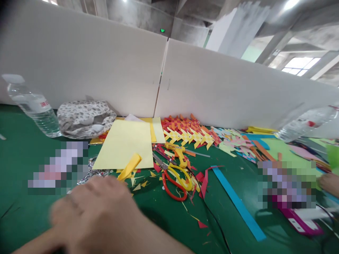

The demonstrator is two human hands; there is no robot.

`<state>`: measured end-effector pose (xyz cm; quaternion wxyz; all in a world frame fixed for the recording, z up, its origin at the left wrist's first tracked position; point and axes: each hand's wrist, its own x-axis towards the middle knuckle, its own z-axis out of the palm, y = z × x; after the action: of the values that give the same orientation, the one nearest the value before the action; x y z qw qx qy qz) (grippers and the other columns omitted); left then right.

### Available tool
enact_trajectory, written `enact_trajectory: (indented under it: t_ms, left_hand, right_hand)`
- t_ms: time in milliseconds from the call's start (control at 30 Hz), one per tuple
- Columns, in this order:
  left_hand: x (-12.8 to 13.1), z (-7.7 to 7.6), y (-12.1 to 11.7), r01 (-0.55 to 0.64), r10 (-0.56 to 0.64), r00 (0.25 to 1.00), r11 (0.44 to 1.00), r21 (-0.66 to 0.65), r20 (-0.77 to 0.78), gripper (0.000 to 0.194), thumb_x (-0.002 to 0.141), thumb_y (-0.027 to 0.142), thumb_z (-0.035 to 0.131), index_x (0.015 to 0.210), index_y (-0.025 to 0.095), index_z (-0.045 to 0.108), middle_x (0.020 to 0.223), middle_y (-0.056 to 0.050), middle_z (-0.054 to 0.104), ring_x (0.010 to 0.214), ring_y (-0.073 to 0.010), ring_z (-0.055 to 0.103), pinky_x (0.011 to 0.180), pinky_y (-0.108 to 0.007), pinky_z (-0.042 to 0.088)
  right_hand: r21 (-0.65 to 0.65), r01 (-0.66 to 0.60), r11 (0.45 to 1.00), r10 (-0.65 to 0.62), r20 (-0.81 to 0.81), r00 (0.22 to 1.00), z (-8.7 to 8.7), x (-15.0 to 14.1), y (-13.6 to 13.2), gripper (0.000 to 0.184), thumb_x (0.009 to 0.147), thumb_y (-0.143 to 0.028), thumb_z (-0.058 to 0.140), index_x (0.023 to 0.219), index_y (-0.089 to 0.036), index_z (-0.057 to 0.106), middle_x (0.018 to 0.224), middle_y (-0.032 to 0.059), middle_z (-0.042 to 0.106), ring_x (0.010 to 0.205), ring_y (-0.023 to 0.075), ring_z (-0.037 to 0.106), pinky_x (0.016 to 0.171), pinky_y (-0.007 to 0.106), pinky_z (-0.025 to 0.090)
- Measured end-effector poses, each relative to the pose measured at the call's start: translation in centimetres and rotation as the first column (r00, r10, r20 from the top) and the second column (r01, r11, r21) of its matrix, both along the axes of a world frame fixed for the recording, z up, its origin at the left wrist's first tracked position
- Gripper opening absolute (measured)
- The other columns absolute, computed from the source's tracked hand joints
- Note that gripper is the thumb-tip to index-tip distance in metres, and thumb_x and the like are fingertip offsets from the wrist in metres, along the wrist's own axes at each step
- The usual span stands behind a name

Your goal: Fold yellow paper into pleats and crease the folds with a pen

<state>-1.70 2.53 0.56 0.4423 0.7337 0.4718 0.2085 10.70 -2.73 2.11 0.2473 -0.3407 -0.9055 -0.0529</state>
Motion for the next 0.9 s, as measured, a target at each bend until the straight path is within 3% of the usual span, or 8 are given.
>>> enact_trajectory:
  t_ms: [100,200,300,500,667,833,900]
  left_hand:
    - [-1.1,0.9,0.4,0.134,-0.108,0.984,0.971,0.196,-0.139,0.045,0.093,0.028,0.021,0.094,0.018,0.064,0.071,-0.002,0.068,0.06,-0.0164,0.063,0.053,-0.022,0.05]
    - [-1.8,1.9,1.0,0.279,-0.139,0.918,0.893,0.354,-0.372,0.036,0.091,0.016,0.029,0.116,0.022,0.054,0.087,-0.002,0.072,0.072,-0.0182,0.069,0.061,-0.024,0.051]
    - [-2.2,2.5,1.7,0.36,-0.098,0.85,0.826,0.433,-0.518,0.041,0.09,0.012,0.03,0.125,0.026,0.047,0.102,-0.006,0.071,0.085,-0.0223,0.069,0.065,-0.029,0.051]
    - [-3.1,3.0,2.2,0.439,-0.155,0.794,0.814,0.379,-0.587,0.035,0.093,0.018,0.031,0.125,0.024,0.045,0.087,-0.004,0.072,0.071,-0.0214,0.068,0.056,-0.028,0.046]
    - [-3.6,4.2,2.5,0.494,-0.219,0.772,0.797,0.346,-0.596,0.032,0.094,0.017,0.032,0.119,0.024,0.05,0.076,-0.001,0.069,0.063,-0.0184,0.065,0.052,-0.025,0.041]
    - [-2.2,4.8,2.5,0.483,-0.116,0.746,0.772,0.413,-0.656,0.024,0.09,0.017,0.043,0.112,0.022,0.053,0.091,-0.005,0.07,0.078,-0.0214,0.068,0.06,-0.027,0.045]
    - [-1.4,4.7,2.3,0.487,-0.088,0.729,0.763,0.425,-0.678,0.019,0.09,0.018,0.046,0.107,0.021,0.054,0.086,-0.004,0.07,0.073,-0.0211,0.068,0.058,-0.027,0.046]
  right_hand:
    - [0.035,0.104,0.994,-0.101,-0.069,0.992,3.8,3.9,4.6,0.014,0.085,-0.03,0.059,0.086,-0.017,0.065,0.105,0.0094,0.064,0.105,0.0239,0.053,0.102,0.047,0.034]
    - [-0.022,0.146,0.989,-0.147,-0.134,0.98,5.2,7.3,5.3,0.024,0.079,-0.043,0.067,0.09,-0.021,0.066,0.107,0.0074,0.064,0.11,0.0257,0.051,0.105,0.049,0.029]
    - [-0.135,0.097,0.986,-0.121,-0.188,0.975,4.1,9.0,4.5,0.024,0.08,-0.037,0.068,0.101,-0.025,0.065,0.117,0.007,0.06,0.114,0.0222,0.051,0.1,0.04,0.039]
    - [-0.275,0.014,0.961,-0.106,-0.323,0.941,1.0,8.8,4.6,0.01,0.082,-0.025,0.067,0.092,-0.023,0.065,0.122,0.0075,0.057,0.105,0.0179,0.058,0.088,0.031,0.048]
    - [-0.191,-0.058,0.98,-0.053,-0.529,0.847,0.3,8.4,5.1,0.009,0.077,-0.021,0.072,0.085,-0.02,0.069,0.093,0.0079,0.065,0.085,0.017,0.064,0.074,0.027,0.053]
    - [-0.101,-0.021,0.995,-0.043,-0.591,0.806,-0.3,7.3,4.7,0.004,0.076,-0.019,0.073,0.079,-0.017,0.07,0.082,0.008,0.067,0.073,0.0158,0.065,0.068,0.025,0.055]
    - [-0.097,-0.007,0.995,-0.053,-0.601,0.798,-0.5,6.8,4.5,0.003,0.076,-0.018,0.072,0.078,-0.017,0.07,0.082,0.0084,0.067,0.073,0.0164,0.065,0.067,0.026,0.055]
